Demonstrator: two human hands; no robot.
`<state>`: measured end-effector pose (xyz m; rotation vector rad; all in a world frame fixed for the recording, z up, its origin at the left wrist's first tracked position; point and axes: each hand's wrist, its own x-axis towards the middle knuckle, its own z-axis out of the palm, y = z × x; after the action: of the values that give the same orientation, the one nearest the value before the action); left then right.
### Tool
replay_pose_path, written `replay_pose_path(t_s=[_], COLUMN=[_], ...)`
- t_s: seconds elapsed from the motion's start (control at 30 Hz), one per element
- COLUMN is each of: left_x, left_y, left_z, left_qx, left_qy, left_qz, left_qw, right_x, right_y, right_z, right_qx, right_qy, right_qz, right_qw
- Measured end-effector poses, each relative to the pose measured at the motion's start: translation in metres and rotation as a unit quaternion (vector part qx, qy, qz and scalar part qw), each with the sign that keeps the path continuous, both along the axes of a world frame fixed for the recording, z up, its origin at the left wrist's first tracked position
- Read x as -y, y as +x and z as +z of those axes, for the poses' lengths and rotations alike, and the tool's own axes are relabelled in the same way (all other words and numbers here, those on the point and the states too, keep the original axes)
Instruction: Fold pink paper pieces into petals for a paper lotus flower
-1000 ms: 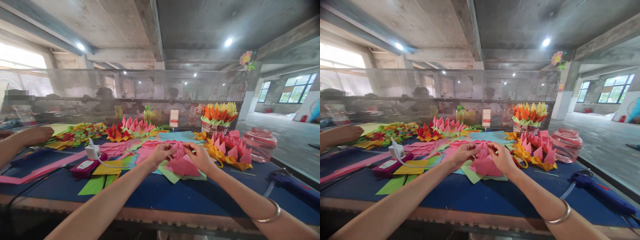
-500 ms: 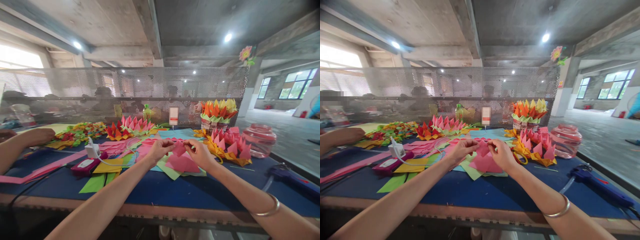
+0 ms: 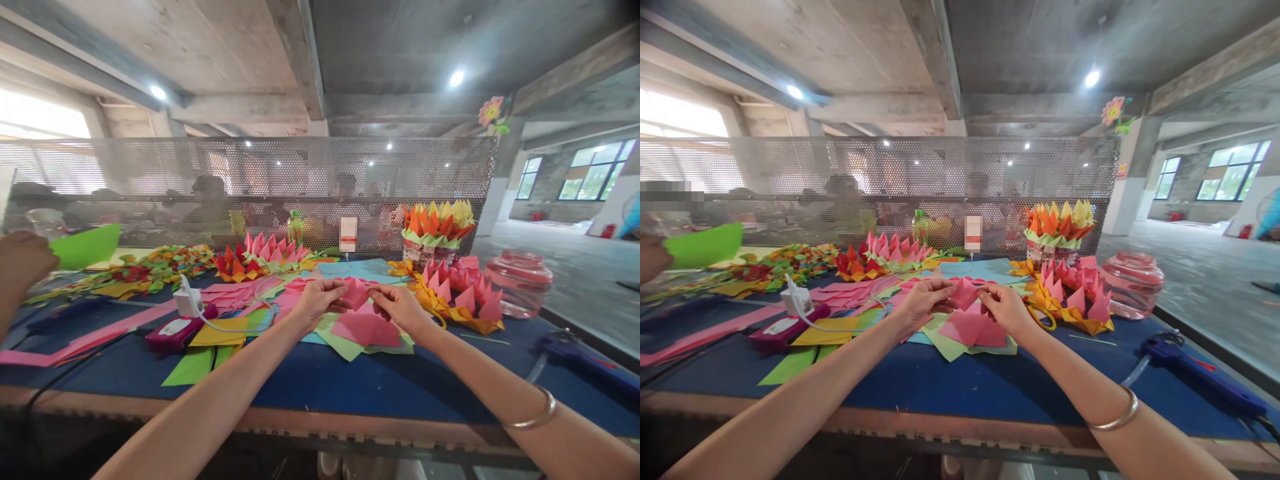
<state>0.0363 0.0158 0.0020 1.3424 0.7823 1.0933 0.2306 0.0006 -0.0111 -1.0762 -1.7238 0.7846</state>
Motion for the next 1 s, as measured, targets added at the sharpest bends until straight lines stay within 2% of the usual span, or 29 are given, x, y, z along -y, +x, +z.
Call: replay_pose_path(t_s=[0.13, 0.33, 0.7, 0.83, 1.0], left_x=[0.000, -0.001, -0.002, -0.002, -0.005], left_y=[0.000, -0.001, 0.000, 0.000, 0.000], left_z=[0.001, 0.000, -0.003, -0.003, -0.006], left_qx=[0.034, 0.059, 0.043, 0.029, 0.021], left_qy=[-0.003, -0.005, 0.032, 0.052, 0.067], left_qz=[-0.001, -0.018, -0.031, -0.025, -0.051], left_qw=[0.999, 0.998, 0.998, 0.998, 0.996], right_x=[0.008, 0.014, 0.015, 0.013, 0.006], right_y=[-0.003, -0.004, -0.006, -0.006, -0.006], right_z=[0.005, 0.013, 0.014, 0.013, 0.008], right_qx=[-0.113, -0.186, -0.157, -0.133, -0.079], right_qy=[-0.112, -0.144, -0.099, -0.054, 0.022], right_qz=[0.047, 0.075, 0.057, 0.040, 0.017], right_qw=[0.986, 0.969, 0.981, 0.989, 0.996])
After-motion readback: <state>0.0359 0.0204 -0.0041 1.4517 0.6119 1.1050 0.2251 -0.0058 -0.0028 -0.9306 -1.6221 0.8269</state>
